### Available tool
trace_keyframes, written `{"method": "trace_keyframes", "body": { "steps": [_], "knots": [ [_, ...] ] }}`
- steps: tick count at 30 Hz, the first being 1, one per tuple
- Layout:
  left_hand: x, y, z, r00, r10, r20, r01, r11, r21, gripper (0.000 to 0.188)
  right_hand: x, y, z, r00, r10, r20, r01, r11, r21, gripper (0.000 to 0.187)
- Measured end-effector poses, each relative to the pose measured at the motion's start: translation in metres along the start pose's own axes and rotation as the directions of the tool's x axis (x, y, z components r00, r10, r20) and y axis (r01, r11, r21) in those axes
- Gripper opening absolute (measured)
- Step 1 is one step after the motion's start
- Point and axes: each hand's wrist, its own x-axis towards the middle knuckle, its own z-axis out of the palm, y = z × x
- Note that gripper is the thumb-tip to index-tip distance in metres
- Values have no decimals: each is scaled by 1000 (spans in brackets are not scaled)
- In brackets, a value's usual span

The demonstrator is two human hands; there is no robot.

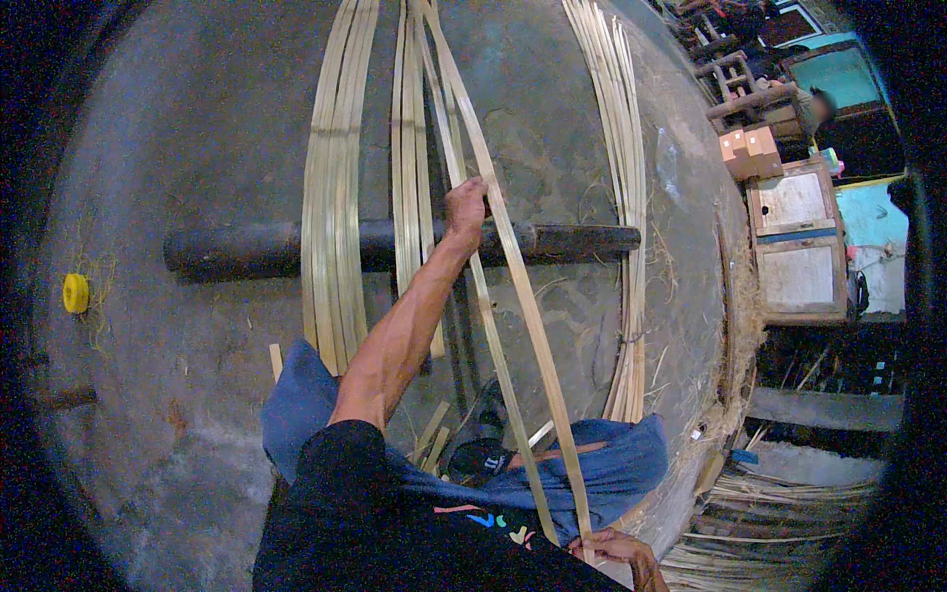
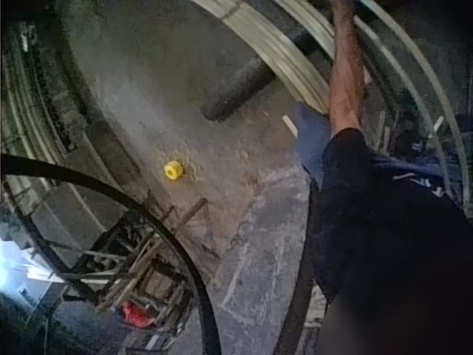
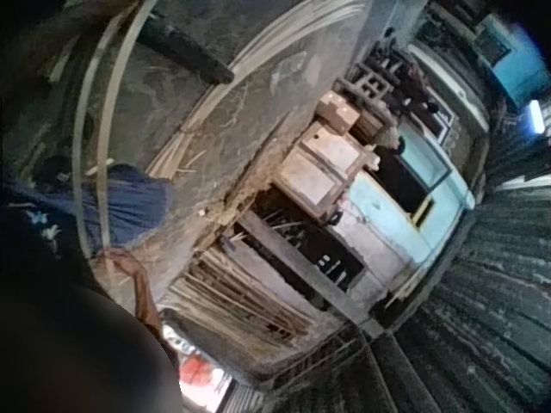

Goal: The person sits on the floor and repeatedly picks up thin bamboo strips, aligns them side-by-side, and places them into a growing stack. The person occasionally adjusts the alignment of the strips within the stack.

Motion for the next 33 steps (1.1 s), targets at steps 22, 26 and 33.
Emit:
{"method": "trace_keyframes", "body": {
  "steps": [22,26,33],
  "knots": [
    [-1,17,-2,987,-145,67,131,976,173,22,-8,-6,10,923,-228,-310,304,926,222,22],
    [4,19,-4,987,157,-19,-122,835,536,24,-32,-38,6,766,-393,-509,594,735,326,13],
    [-86,-2,14,739,536,-407,-332,817,472,20,-77,-213,-8,416,-816,-401,890,456,-6,40]
  ]
}}
